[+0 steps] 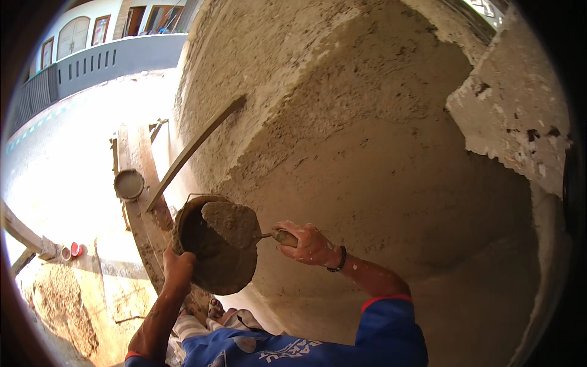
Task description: The person applies wet plaster to a curved wall using a trowel and then smooths the surface with a long wooden board.
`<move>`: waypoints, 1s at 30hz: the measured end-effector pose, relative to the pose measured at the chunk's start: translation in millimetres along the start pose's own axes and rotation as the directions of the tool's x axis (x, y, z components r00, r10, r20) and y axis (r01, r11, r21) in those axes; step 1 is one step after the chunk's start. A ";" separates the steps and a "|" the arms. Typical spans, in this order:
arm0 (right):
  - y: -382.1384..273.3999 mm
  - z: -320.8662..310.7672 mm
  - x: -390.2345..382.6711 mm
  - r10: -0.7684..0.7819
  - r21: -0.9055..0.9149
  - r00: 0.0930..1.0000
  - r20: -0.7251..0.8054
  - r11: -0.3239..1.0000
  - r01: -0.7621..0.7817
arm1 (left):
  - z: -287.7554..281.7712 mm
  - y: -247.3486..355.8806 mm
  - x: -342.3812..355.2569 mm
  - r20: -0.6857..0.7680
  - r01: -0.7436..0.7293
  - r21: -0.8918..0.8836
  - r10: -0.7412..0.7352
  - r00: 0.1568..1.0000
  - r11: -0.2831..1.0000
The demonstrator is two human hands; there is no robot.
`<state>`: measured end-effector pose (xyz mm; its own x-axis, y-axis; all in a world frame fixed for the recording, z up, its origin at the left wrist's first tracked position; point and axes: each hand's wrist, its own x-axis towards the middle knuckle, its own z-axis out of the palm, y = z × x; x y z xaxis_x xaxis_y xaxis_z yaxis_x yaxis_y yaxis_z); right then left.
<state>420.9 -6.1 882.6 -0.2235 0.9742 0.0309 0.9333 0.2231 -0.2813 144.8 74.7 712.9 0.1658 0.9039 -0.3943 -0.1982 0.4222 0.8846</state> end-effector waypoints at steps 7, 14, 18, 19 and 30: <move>-81.0 -181.4 31.7 -0.068 -0.037 0.995 -0.077 0.997 0.065 | -2.1 -15.3 -4.6 -0.060 -0.011 -0.019 0.010 0.998 1.000; -67.6 -231.6 64.3 0.095 0.609 0.995 -0.032 0.791 -0.056 | -32.4 -30.5 7.0 -0.140 -0.031 0.018 0.034 0.990 0.999; 61.3 -316.3 45.2 0.256 -0.078 0.544 -0.799 0.853 -0.516 | -26.9 -29.2 -9.9 -0.094 -0.042 0.032 0.045 0.995 0.999; 78.0 -323.6 30.5 0.264 -0.037 0.533 -0.804 0.872 -0.489 | -19.8 -35.7 -8.3 -0.141 -0.055 0.083 0.067 0.988 0.995; -5.5 -54.4 11.0 0.187 -0.293 0.977 0.104 0.944 -0.149 | -8.7 -0.9 -17.0 -0.121 0.044 0.066 -0.036 0.992 0.997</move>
<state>428.5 5.2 936.7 -0.0734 0.9897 -0.1225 0.9971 0.0753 0.0104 133.8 59.6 716.7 0.0546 0.8899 -0.4528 -0.1267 0.4560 0.8809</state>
